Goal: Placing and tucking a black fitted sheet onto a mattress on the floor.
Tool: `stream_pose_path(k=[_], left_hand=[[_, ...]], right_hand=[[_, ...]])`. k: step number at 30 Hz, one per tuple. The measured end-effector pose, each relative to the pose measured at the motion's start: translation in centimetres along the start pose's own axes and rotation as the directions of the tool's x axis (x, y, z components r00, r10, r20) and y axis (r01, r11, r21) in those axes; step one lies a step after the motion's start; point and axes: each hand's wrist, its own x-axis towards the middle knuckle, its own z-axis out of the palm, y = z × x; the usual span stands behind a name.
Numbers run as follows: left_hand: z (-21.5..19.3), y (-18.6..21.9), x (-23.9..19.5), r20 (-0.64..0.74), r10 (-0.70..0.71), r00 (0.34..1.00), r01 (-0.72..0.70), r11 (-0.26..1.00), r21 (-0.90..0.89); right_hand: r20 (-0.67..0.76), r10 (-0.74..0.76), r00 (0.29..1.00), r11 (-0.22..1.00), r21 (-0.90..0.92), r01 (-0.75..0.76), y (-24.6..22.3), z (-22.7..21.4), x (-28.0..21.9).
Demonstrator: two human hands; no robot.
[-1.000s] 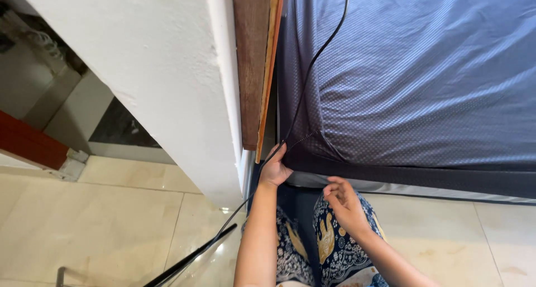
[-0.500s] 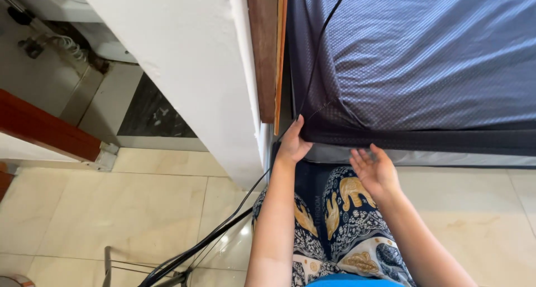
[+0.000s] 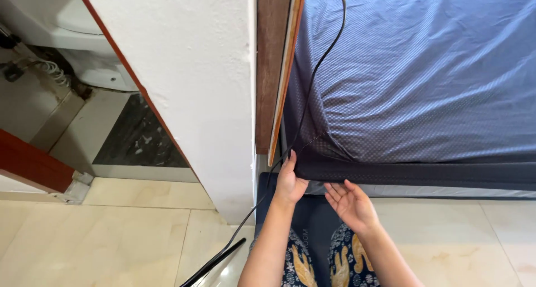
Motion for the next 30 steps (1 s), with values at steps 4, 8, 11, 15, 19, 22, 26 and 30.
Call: stream_pose_path(k=[4,8,11,15,19,22,26,30], left_hand=[[-0.7,0.5,0.6,-0.066,-0.022,0.998,0.020,0.999,-0.025],[-1.7,0.1,0.7,-0.002,-0.023,1.000,0.023,1.000,-0.016],[-1.4,-0.3,-0.1,-0.022,-0.032,0.999,0.031,0.999,-0.025],[-0.6,-0.3,-0.4,-0.054,-0.015,0.998,0.016,1.000,0.007],[-1.3,0.0,-1.1,-0.062,-0.038,0.997,0.041,0.998,0.051],[-1.7,-0.2,-1.6,-0.063,-0.069,0.996,0.073,0.995,0.070],[-1.7,-0.1,-0.9,-0.067,-0.082,0.994,0.089,0.991,0.103],[-2.4,0.2,-1.2,-0.087,-0.098,0.991,0.108,0.987,0.119]], right_hand=[[0.058,0.031,0.998,0.999,0.005,-0.031,0.5,1.1,0.5],[-0.035,-0.004,0.999,1.000,0.011,0.004,0.8,2.1,0.6],[0.048,-0.018,0.999,0.997,0.074,0.014,1.2,2.4,0.8],[0.207,0.043,0.977,0.975,0.206,-0.087,1.6,3.0,1.5],[0.101,0.058,0.993,0.989,0.128,-0.071,2.9,1.7,2.8],[-0.016,0.053,0.998,0.998,0.045,-0.052,3.3,1.4,3.2],[-0.083,0.051,0.995,0.997,-0.049,-0.056,3.1,1.7,4.2],[-0.147,0.084,0.986,0.994,-0.055,-0.093,3.9,0.9,4.5]])
